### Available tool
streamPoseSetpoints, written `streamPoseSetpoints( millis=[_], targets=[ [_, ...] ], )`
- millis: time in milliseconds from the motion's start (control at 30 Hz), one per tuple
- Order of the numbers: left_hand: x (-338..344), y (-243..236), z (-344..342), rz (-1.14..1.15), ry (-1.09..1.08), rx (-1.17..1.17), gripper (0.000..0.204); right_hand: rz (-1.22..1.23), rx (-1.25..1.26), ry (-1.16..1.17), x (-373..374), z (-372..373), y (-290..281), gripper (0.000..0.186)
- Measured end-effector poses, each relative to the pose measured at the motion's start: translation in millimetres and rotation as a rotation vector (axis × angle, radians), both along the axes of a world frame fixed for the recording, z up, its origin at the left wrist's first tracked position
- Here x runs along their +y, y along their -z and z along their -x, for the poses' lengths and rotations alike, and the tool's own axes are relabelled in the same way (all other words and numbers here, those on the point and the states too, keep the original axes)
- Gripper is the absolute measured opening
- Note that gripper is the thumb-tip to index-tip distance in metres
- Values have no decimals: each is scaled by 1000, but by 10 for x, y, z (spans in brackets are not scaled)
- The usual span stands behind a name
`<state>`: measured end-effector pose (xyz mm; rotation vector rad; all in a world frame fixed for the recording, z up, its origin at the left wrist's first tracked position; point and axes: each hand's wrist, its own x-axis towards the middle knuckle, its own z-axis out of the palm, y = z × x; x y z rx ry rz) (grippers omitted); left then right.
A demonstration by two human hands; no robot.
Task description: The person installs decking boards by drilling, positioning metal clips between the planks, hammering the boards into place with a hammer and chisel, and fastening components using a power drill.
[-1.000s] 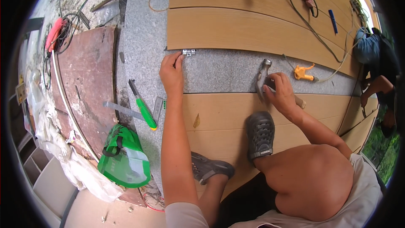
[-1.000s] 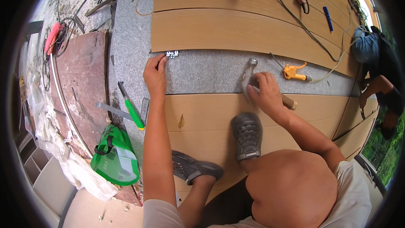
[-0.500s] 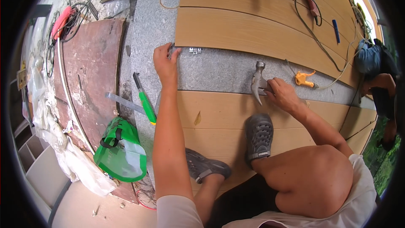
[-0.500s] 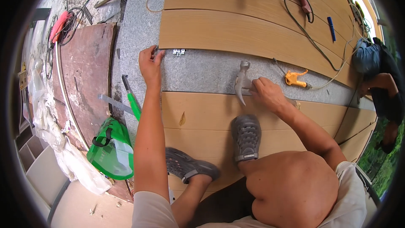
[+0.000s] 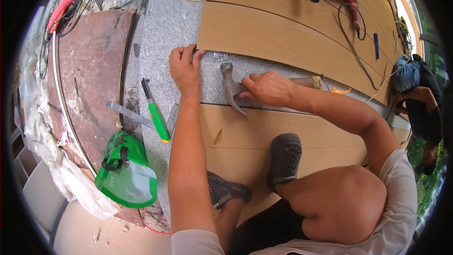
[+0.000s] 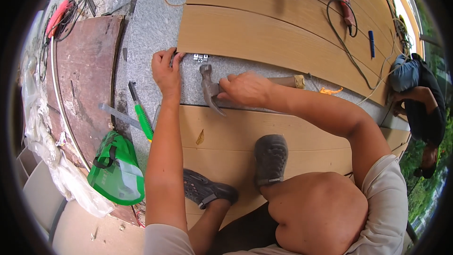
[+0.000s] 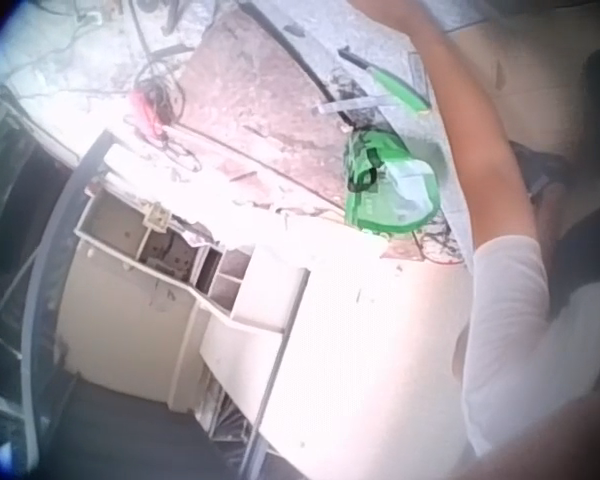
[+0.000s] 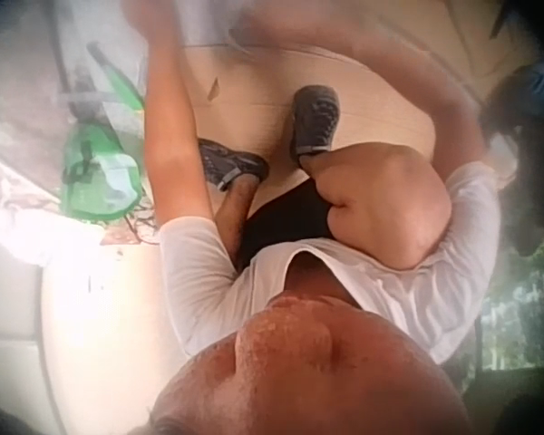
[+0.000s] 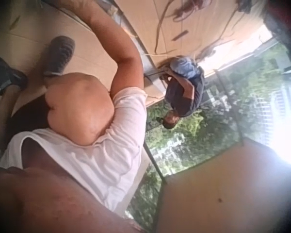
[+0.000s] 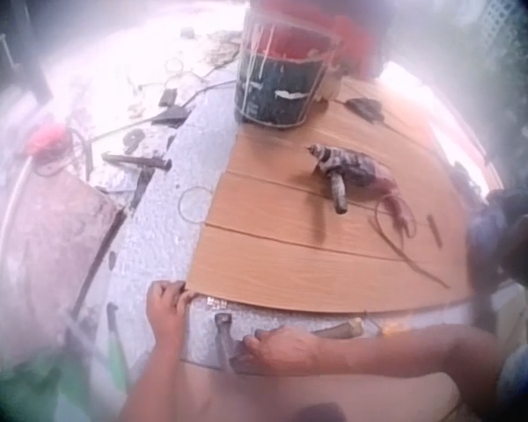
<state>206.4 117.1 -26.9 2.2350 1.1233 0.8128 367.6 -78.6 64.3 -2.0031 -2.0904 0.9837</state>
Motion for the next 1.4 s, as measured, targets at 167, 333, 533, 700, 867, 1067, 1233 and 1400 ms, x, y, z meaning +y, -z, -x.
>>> streamPoseSetpoints(
  millis=[167,333,533,700,867,1067,1233,1400],
  targets=[
    [-14,-16,1,4,-6,-13,25,-25,-72,92,98,56,-21,46],
    [-6,8,7,11,-3,-9,26,-13,-53,7,155,43,-42,46],
    [38,7,25,-6,80,-124,22,-29,-108,67,81,-4,-63,46],
    [-89,-1,90,71,50,-127,19,-2,-165,58,-144,23,-28,44],
    [-101,-74,86,40,253,-90,16,-73,-87,139,-325,56,24,41],
    [-162,-58,27,145,208,-96,13,-52,-72,179,-369,74,41,40],
    [-243,-134,-53,192,207,-84,12,-30,-40,191,-368,64,31,45],
    [-311,-84,-83,85,162,-53,12,-16,-19,187,-359,61,39,45]
  ],
)
